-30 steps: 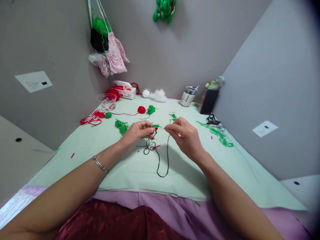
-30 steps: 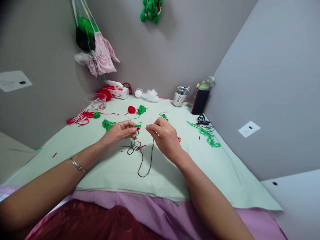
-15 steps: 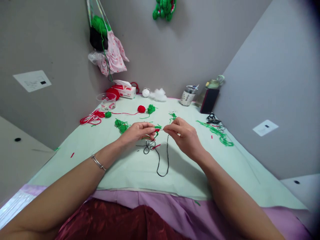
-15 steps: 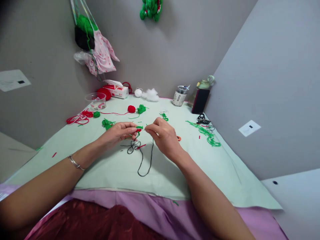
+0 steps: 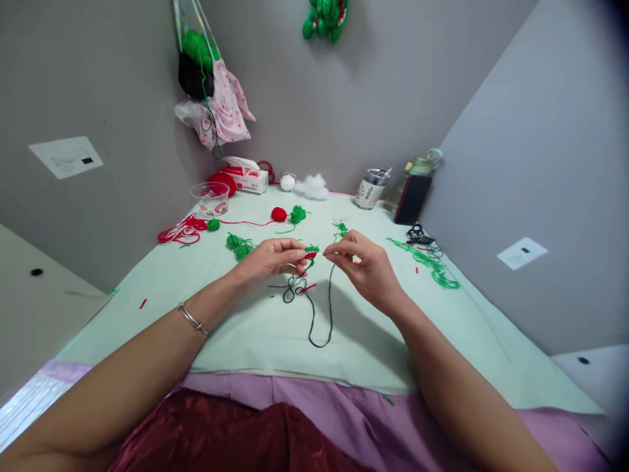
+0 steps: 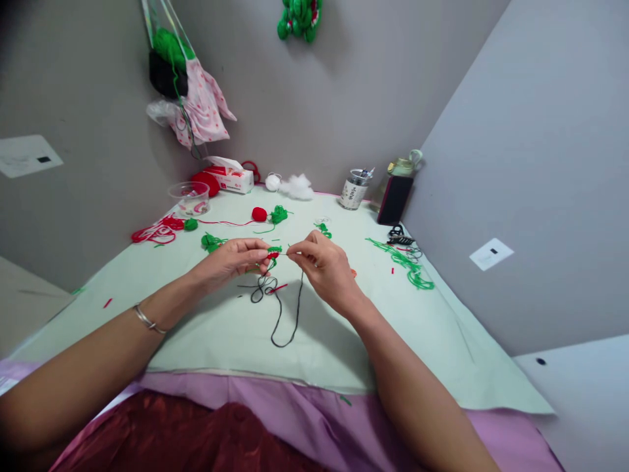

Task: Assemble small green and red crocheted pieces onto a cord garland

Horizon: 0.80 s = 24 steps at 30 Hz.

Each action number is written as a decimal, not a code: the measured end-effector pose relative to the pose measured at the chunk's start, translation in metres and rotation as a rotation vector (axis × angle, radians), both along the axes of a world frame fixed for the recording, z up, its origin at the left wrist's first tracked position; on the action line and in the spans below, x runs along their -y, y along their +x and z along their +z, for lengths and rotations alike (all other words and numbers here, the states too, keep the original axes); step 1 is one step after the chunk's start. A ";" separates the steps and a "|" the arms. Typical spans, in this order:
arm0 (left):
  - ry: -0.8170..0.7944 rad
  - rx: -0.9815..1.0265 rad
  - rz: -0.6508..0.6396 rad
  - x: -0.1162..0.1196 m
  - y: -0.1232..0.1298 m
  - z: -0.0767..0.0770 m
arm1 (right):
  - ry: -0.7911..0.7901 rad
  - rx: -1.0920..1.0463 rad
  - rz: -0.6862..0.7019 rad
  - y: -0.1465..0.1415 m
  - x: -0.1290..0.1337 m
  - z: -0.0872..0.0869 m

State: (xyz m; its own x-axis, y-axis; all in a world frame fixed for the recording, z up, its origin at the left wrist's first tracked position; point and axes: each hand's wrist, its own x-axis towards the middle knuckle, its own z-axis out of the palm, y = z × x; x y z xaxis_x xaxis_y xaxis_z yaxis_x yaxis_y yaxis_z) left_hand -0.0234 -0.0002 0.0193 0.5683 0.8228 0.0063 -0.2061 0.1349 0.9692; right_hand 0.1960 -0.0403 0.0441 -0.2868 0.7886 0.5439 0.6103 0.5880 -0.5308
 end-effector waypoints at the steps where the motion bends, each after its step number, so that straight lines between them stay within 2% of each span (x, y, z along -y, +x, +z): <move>1: -0.001 -0.003 0.003 0.000 0.000 0.000 | 0.004 0.004 -0.002 0.000 0.000 0.000; 14: -0.020 0.034 -0.043 0.000 -0.001 -0.001 | -0.192 -0.169 0.087 -0.002 -0.006 -0.005; 24: 0.032 0.005 -0.026 0.002 0.000 0.000 | -0.187 -0.169 0.107 0.003 -0.009 -0.003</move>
